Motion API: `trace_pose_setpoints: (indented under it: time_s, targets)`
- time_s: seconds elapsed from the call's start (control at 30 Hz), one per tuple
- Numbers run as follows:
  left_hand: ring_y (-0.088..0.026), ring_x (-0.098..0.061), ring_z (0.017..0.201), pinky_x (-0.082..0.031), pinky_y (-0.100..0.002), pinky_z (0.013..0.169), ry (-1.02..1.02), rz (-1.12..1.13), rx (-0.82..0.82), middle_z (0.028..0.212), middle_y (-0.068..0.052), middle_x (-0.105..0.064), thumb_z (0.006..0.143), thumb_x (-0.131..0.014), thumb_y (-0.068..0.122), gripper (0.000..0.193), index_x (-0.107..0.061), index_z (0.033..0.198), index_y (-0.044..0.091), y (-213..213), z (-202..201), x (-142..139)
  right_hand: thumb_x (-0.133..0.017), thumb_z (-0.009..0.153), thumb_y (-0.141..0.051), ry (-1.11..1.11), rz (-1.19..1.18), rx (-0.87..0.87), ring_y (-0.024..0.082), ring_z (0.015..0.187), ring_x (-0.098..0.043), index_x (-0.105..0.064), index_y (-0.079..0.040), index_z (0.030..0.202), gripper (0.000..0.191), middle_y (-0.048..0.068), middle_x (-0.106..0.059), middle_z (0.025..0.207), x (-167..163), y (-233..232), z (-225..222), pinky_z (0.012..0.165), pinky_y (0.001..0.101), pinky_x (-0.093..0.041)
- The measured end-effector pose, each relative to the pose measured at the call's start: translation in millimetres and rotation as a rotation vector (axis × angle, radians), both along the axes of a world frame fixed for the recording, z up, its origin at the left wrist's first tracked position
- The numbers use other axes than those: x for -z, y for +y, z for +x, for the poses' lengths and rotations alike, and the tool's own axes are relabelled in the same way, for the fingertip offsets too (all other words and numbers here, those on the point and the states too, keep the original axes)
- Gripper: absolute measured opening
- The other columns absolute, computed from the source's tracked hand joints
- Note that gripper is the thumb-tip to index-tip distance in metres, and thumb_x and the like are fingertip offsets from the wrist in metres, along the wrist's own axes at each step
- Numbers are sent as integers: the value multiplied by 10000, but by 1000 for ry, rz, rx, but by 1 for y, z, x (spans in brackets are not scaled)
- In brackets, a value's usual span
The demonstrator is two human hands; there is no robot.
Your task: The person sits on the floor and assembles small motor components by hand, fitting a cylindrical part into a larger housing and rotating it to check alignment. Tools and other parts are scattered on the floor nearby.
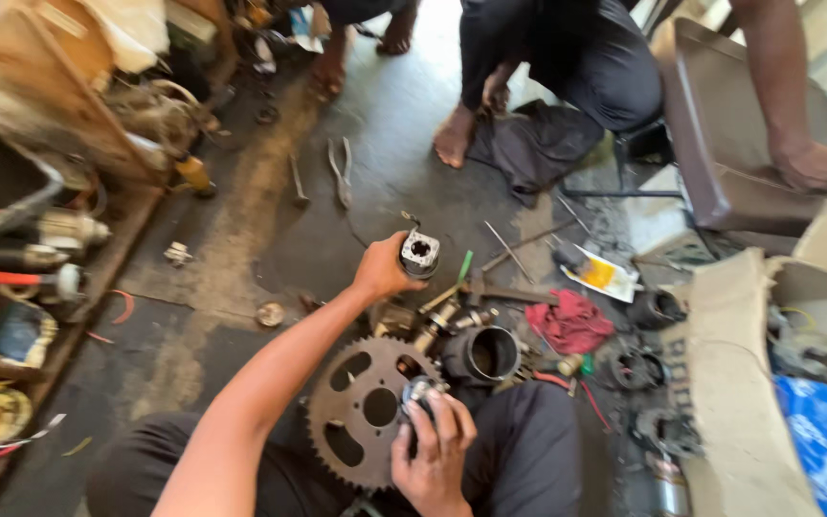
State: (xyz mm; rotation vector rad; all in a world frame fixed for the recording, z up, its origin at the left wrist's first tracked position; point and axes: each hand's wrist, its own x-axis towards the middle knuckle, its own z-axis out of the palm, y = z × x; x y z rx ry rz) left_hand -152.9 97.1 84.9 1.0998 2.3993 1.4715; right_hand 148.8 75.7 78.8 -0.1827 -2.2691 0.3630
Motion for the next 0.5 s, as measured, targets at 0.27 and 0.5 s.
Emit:
trace_pose_setpoints:
  time_s: [0.27, 0.5]
  targets:
    - [-265, -770, 970, -579, -358, 855, 6, 56, -40, 1011, -125, -774, 506, -948, 264, 765, -654, 1182, 63, -105, 74, -114, -700, 820, -2, 99, -15, 2, 397, 1278, -488, -548, -79, 1334, 541, 155, -508, 1421, -11, -4, -3, 1096, 485, -396]
    - [-349, -711, 1031, -564, -387, 869, -16, 51, -53, 1074, -193, -726, 490, -925, 264, 907, -613, 1310, 35, -157, 166, -108, -705, 776, 7, 69, -9, -24, 402, 1282, -488, -540, -62, 1323, 575, 168, -514, 1438, -27, -2, 2, 1099, 500, -382]
